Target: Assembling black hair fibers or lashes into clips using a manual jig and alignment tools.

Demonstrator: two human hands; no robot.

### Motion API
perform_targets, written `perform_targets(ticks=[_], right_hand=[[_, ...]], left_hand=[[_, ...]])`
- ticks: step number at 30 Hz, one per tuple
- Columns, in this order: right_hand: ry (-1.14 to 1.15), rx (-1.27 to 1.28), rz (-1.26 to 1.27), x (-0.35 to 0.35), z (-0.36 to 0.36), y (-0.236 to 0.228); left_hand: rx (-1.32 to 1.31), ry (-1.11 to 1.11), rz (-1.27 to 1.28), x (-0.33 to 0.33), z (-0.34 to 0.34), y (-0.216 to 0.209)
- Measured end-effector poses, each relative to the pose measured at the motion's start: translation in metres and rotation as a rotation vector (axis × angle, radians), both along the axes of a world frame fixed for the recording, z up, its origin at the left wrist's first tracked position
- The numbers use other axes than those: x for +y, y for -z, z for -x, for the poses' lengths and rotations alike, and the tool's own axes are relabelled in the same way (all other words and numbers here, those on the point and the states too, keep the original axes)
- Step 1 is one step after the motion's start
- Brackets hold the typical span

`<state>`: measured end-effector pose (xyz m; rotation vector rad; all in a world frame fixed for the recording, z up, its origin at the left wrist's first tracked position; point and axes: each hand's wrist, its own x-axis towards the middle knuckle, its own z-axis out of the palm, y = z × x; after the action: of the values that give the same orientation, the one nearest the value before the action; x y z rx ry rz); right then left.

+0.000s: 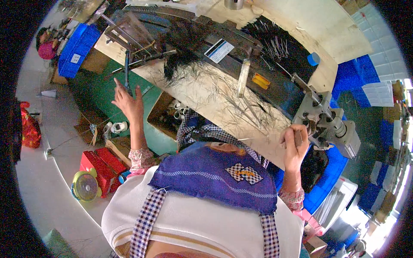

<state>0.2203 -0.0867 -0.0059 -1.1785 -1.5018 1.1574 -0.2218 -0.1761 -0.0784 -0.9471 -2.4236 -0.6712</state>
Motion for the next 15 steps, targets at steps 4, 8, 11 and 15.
perform_targets(ticks=[4, 8, 11, 15], right_hand=[[0.038, -0.019, -0.027, 0.010, -0.009, -0.018], [-0.060, -0.065, -0.116, 0.025, 0.013, -0.045], [-0.207, 0.036, -0.226, 0.026, 0.042, -0.057], [-0.238, 0.009, -0.193, 0.031, 0.039, -0.063]], left_hand=[[0.060, 0.407, -0.219, 0.026, -0.061, -0.046], [-0.575, 1.210, -0.172, 0.047, -0.165, -0.114], [-0.815, 1.416, 0.290, 0.061, -0.199, -0.127], [-0.707, 1.590, -0.170, 0.049, -0.155, -0.084]])
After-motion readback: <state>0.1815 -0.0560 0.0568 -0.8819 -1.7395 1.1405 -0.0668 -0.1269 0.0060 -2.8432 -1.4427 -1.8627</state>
